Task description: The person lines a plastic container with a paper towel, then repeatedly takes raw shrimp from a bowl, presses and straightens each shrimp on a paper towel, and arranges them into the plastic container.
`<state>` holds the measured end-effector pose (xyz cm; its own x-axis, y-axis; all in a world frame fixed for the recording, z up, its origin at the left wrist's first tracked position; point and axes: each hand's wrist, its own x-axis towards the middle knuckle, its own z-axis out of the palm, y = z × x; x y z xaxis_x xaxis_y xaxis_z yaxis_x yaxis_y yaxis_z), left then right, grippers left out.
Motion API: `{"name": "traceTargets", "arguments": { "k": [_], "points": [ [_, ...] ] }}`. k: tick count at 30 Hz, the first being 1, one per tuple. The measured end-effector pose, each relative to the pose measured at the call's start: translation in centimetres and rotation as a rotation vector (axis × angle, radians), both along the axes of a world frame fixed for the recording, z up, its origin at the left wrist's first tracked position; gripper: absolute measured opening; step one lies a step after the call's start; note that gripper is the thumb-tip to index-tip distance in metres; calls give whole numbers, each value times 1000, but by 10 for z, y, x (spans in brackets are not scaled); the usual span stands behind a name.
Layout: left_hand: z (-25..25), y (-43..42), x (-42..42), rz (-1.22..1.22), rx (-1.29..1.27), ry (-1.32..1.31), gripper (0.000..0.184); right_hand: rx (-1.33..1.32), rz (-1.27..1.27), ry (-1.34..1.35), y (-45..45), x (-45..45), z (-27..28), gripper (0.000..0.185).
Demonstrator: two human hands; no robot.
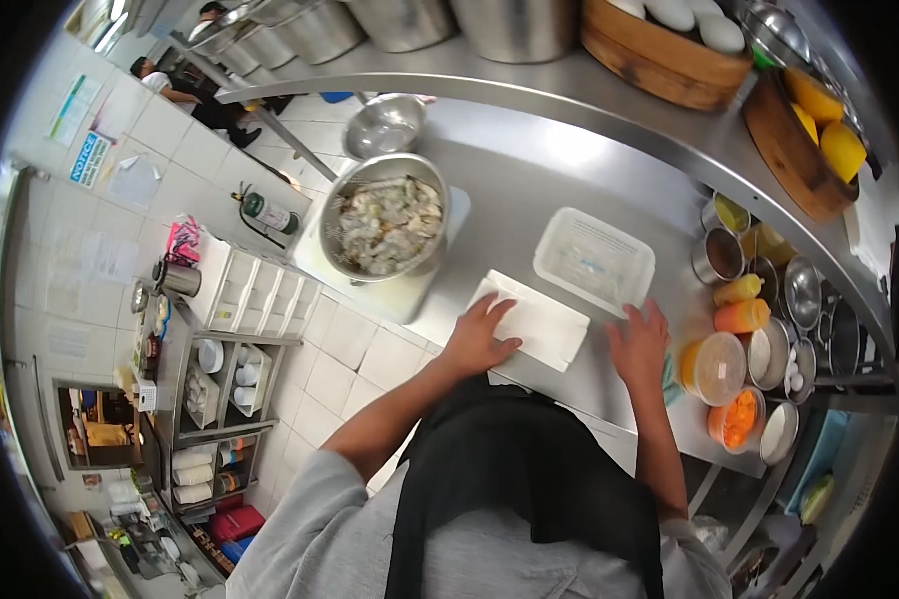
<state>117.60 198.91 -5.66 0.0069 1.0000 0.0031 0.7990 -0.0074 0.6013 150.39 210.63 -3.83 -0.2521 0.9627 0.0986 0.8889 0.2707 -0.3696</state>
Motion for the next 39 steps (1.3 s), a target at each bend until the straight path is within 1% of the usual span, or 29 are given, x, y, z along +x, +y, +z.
{"name": "traceTargets", "arguments": {
  "k": [3, 5, 7, 8, 9, 11, 13, 14, 16, 17, 18, 19, 21, 22, 23, 24, 25, 26, 27, 28, 31, 32, 35, 36, 39],
  "points": [
    [19, -50, -38, 489, -223, -785, 97, 13, -36, 100, -23, 5, 12, 68],
    [35, -73, -82, 698, -224, -978, 105, 47, -43, 138, -36, 10, 8, 71],
    [54, -76, -110, 852, -131, -1190, 107, 130, -18, 128, -38, 14, -7, 75],
    [58, -72, -126, 820, -91, -1247, 107, 14, -102, 277, -32, 11, -18, 76],
    [79, -61, -128, 812, -34, -1248, 103, -102, -180, 429, -21, 6, -31, 78],
    [91, -42, -142, 803, 57, -1380, 89, -361, -364, 701, -5, 2, -44, 82],
    [92, -25, -157, 783, 114, -1258, 73, -623, -583, 957, 23, -11, -41, 85],
    [92, -20, -163, 771, 135, -1197, 66, -581, -626, 966, 24, -17, -36, 85],
    [90, -13, -174, 795, 143, -1234, 67, -494, -719, 981, 17, -24, -30, 85],
    [87, -14, -176, 808, 138, -1252, 69, -414, -678, 938, 11, -20, -39, 83],
    [78, -19, -184, 786, 111, -1207, 82, -335, -640, 894, 7, -13, -58, 81],
    [88, -28, -182, 847, 202, -1021, 106, -255, -609, 851, 0, -7, -75, 79],
    [84, -43, -200, 865, 473, -464, 115, -242, -576, 792, -9, -4, -97, 73],
    [90, -50, -208, 814, 564, -251, 106, -233, -572, 762, -13, 2, -101, 71],
    [123, -46, -205, 745, 629, -170, 87, -331, -628, 854, -12, -1, -92, 66],
    [147, -37, -207, 606, 607, -104, 73, -426, -680, 948, -2, -5, -80, 62],
    [160, -21, -211, 469, 594, -40, 59, -527, -620, 1003, 7, 2, -88, 56],
    [162, 3, -212, 339, 587, 30, 48, -550, -643, 913, 10, -10, -73, 52],
    [165, 28, -212, 206, 586, 101, 39, -609, -712, 988, 16, -18, -71, 45],
    [158, 52, -214, 130, 531, 238, 34, -660, -783, 1069, 21, -22, -74, 40],
    [137, 94, -208, 46, 320, 527, 33, -595, -792, 1094, 21, -25, -74, 30],
    [120, 103, -214, 49, 286, 536, 31, -569, -811, 1097, 21, -25, -73, 28],
    [121, 110, -213, 30, 222, 531, 29, -524, -868, 1085, 2, -28, -59, 27],
    [122, 110, -214, -3, 224, 487, 27, -515, -885, 1076, -5, -26, -58, 27],
    [136, 110, -214, -74, 84, 339, 24, -527, -788, 1023, -12, -19, -58, 31]
  ]
}}
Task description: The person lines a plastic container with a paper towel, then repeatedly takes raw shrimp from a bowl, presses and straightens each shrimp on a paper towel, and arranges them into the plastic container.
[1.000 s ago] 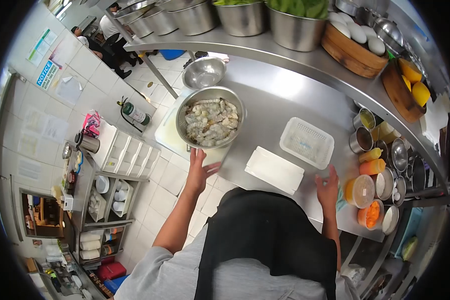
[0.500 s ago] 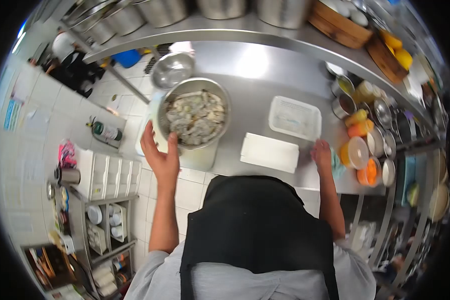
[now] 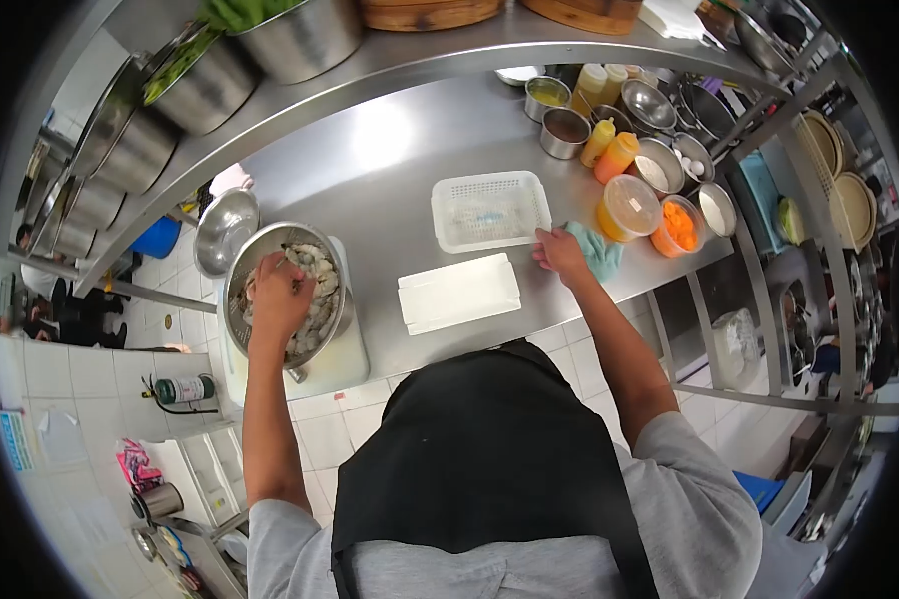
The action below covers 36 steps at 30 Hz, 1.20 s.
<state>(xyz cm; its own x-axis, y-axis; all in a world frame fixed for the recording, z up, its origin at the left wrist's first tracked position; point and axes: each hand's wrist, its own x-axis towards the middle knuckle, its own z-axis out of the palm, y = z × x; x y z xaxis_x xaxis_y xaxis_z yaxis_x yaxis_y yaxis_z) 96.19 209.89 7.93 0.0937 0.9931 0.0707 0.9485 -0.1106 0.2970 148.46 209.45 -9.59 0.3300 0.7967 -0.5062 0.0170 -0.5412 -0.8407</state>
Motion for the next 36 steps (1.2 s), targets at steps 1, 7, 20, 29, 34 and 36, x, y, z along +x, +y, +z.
{"name": "traceTargets", "arguments": {
  "k": [1, 7, 20, 29, 34, 36],
  "points": [
    [-2, -1, -2, -32, 40, -41, 23, 0, 15, 4, 0, 2, -1, 33],
    [-18, -5, -20, -33, 63, -431, 17, 3, 70, 13, -2, -5, 11, 41],
    [64, -29, 75, -188, -167, -1070, 11, 689, 534, -1108, -6, -59, 45, 34],
    [-108, -28, 209, -338, -558, -1236, 22, 139, 516, 552, -28, -70, 71, 64],
    [-126, -29, 205, -364, -544, -940, 17, 156, 729, 106, -44, -72, 48, 34],
    [-141, -30, 205, -384, -325, -700, 17, 567, 843, -363, -44, -77, 24, 29]
  ]
}}
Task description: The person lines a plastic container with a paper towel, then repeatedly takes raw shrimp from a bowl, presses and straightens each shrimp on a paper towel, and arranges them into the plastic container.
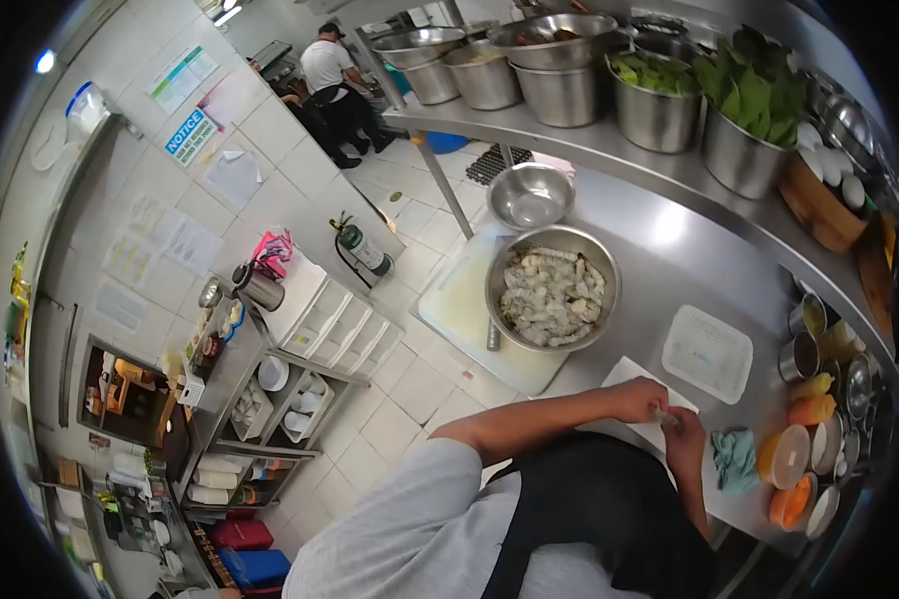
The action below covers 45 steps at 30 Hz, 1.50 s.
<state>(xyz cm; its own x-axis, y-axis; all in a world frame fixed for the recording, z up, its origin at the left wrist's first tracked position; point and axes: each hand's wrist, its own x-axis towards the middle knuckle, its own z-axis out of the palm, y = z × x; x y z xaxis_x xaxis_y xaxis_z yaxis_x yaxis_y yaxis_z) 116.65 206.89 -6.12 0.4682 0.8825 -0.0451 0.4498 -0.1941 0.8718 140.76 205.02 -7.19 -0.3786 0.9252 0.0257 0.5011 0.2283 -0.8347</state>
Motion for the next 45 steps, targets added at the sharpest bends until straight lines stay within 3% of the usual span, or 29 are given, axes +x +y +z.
{"name": "traceTargets", "arguments": {
  "k": [1, 2, 3, 4, 5, 6, 8, 10, 14, 19, 22, 26, 37, 40, 45],
  "points": [
    [-33, 2, -1, 36, 150, 72, 18, 313, 80, -137, 0, -5, -3, 30],
    [-69, -3, 5, 62, 290, 127, 19, 322, 116, -189, 0, -13, -4, 32],
    [-94, -6, 6, 131, 399, 191, 15, 345, 196, -425, 10, -7, -58, 33],
    [-109, -5, 3, 101, 401, 448, 9, 315, 143, -476, 8, -8, -68, 34],
    [-95, -7, -6, 39, 398, 499, 14, 187, 108, -498, 9, -15, -58, 34],
    [-118, -6, -6, 102, 433, 533, 7, 288, 123, -477, 7, -9, -62, 35],
    [-59, -15, -20, 74, 422, 373, 19, 158, 68, -417, 0, -10, -23, 37],
    [-45, -18, -26, 92, 340, 303, 36, 212, 90, -343, 2, -2, -21, 38],
    [-27, -18, -14, 93, 306, 329, 41, 194, 62, -296, 0, -4, -14, 38],
    [-36, -13, 9, 41, 354, 285, 30, 176, 33, -243, -1, -6, -19, 22],
    [-41, -11, 15, 30, 397, 278, 20, 302, 100, -301, -1, -8, -13, 14],
    [-44, -10, 19, 6, 464, 283, 8, 281, 81, -369, -3, -11, -23, 13],
    [-49, 4, 18, -117, 434, 318, 6, 304, 380, -550, 24, 0, -10, 11],
    [-39, -2, 14, -50, 419, 320, 11, 317, 374, -503, 27, 6, -13, 16],
    [-41, -15, -14, 127, 462, 267, 24, 445, 157, -402, 4, -8, -6, 32]
  ]
}}
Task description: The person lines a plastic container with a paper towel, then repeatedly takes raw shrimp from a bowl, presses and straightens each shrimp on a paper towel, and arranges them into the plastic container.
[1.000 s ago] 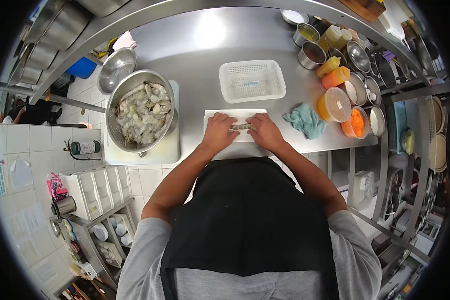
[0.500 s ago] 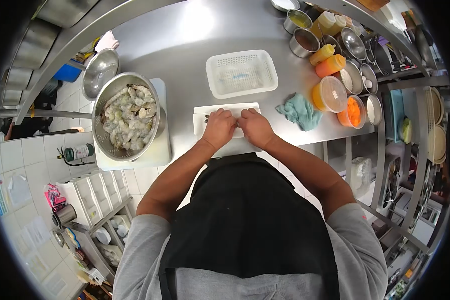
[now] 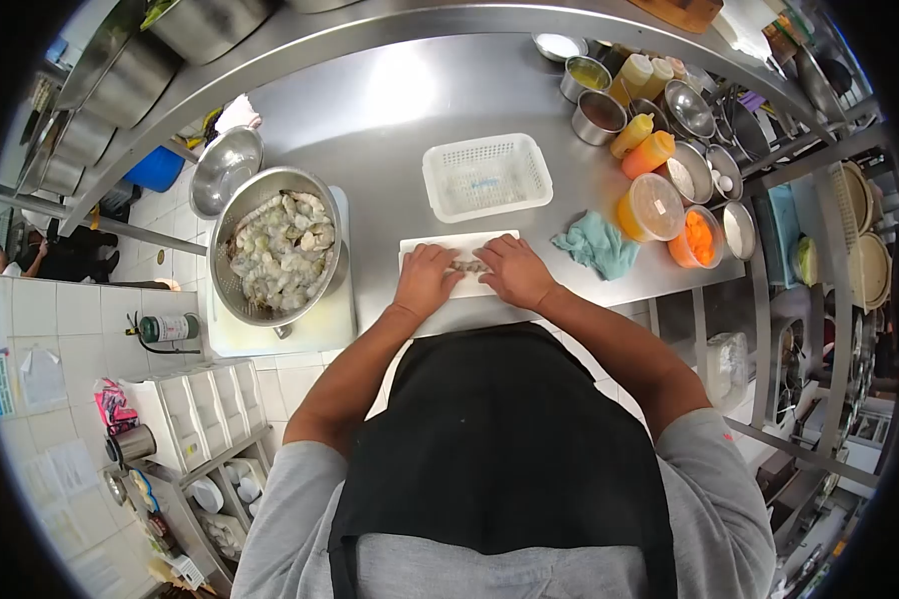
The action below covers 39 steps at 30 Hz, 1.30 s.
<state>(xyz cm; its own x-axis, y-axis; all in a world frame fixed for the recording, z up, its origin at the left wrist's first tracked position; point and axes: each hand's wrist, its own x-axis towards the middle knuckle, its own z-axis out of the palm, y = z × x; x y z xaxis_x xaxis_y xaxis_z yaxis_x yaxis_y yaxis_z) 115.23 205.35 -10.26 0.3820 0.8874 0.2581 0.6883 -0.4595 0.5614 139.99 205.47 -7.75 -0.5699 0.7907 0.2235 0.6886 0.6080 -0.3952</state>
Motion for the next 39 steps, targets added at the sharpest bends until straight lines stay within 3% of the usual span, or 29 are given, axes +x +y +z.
{"name": "traceTargets", "arguments": {
  "k": [1, 9, 20, 26, 39],
  "points": [
    [-1, 0, -5, -23, -15, 24, 23, 26, -16, 15, -4, -7, 4, 36],
    [3, 8, -8, -108, -45, 117, 5, -33, -7, -71, 5, -42, -16, 9],
    [-7, 17, -15, -214, 7, 141, 4, -29, 137, -98, 24, -43, -18, 8],
    [10, 5, -10, -41, -37, -24, 13, -108, -82, 168, 14, -34, -22, 11],
    [-11, 8, -9, -55, -7, -34, 9, -175, -83, 26, 15, -45, -18, 5]
  ]
}}
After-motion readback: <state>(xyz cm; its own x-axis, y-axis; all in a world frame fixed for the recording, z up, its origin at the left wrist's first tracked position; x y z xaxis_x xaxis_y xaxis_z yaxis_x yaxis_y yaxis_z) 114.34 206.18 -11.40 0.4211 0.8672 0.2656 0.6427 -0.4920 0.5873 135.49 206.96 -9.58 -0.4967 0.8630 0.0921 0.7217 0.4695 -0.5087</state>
